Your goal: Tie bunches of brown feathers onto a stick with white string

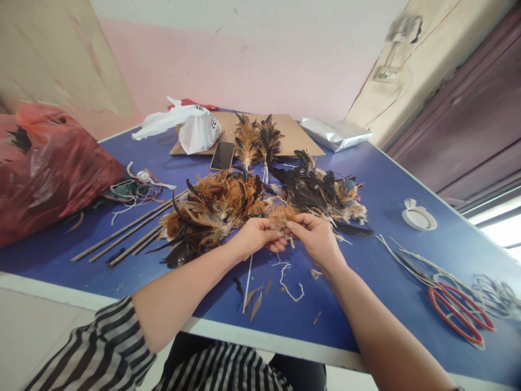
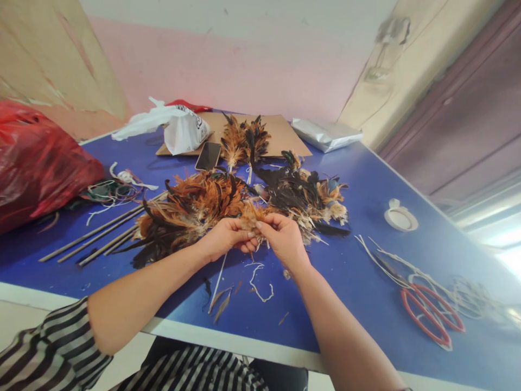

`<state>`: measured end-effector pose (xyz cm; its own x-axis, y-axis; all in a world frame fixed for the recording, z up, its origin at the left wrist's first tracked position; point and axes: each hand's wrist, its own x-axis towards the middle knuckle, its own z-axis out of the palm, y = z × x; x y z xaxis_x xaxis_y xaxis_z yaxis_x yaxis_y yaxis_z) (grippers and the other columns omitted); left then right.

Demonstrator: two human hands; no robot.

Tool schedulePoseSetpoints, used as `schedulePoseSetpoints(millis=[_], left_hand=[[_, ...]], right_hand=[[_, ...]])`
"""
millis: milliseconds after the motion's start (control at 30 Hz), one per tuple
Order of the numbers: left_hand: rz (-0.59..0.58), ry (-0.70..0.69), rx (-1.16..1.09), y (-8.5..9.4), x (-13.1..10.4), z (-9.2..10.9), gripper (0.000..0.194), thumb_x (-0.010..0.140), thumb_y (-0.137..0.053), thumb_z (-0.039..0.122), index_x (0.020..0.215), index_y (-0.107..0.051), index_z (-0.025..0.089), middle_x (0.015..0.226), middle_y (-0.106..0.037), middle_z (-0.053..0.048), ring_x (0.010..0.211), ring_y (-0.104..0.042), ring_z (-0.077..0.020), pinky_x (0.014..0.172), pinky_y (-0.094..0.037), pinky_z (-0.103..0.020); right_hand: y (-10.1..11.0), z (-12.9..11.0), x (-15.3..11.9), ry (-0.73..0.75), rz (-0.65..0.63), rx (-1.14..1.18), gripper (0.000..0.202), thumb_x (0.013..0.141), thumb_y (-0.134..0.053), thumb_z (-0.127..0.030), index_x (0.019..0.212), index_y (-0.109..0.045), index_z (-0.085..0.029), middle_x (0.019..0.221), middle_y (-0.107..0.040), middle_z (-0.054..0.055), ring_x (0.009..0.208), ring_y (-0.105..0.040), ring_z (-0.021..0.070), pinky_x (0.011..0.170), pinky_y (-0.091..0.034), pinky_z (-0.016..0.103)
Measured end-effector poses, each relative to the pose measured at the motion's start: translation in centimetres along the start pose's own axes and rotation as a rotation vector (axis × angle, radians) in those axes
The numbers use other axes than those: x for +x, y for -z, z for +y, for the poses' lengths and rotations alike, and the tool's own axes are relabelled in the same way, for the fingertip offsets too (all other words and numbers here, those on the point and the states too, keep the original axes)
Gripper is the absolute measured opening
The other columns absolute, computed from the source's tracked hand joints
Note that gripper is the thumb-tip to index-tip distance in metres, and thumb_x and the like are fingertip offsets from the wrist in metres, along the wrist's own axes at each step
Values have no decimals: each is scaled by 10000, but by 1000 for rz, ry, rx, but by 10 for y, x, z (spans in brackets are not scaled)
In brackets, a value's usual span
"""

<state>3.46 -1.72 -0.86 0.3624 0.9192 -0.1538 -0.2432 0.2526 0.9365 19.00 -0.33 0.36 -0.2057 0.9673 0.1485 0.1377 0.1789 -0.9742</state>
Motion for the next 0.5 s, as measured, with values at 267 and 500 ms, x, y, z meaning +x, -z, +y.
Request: schedulePoseSetpoints(millis=[267,500], left_hand=[[72,34,-269,9,3,2,243,652,-694,216,853,-658,84,842,-677,-113,723,-638,-131,637,-495,-188],[-27,122,-305,4,-1,-4,243,664,-683,235,865,-663,102,876,-671,-100,749,-621,-137,727,-479,-262]], right_hand=[[2,-5,-1,279,95,-295,356,680,-640,-335,1011,-583,-220,955,-629,65,847,-576,202,749,-441,357],[-4,-3,-5,592,76,-888,522,696,-582,-270,1190,-447,-169,1134,-541,122,1032,-490,270,863,-381,421]])
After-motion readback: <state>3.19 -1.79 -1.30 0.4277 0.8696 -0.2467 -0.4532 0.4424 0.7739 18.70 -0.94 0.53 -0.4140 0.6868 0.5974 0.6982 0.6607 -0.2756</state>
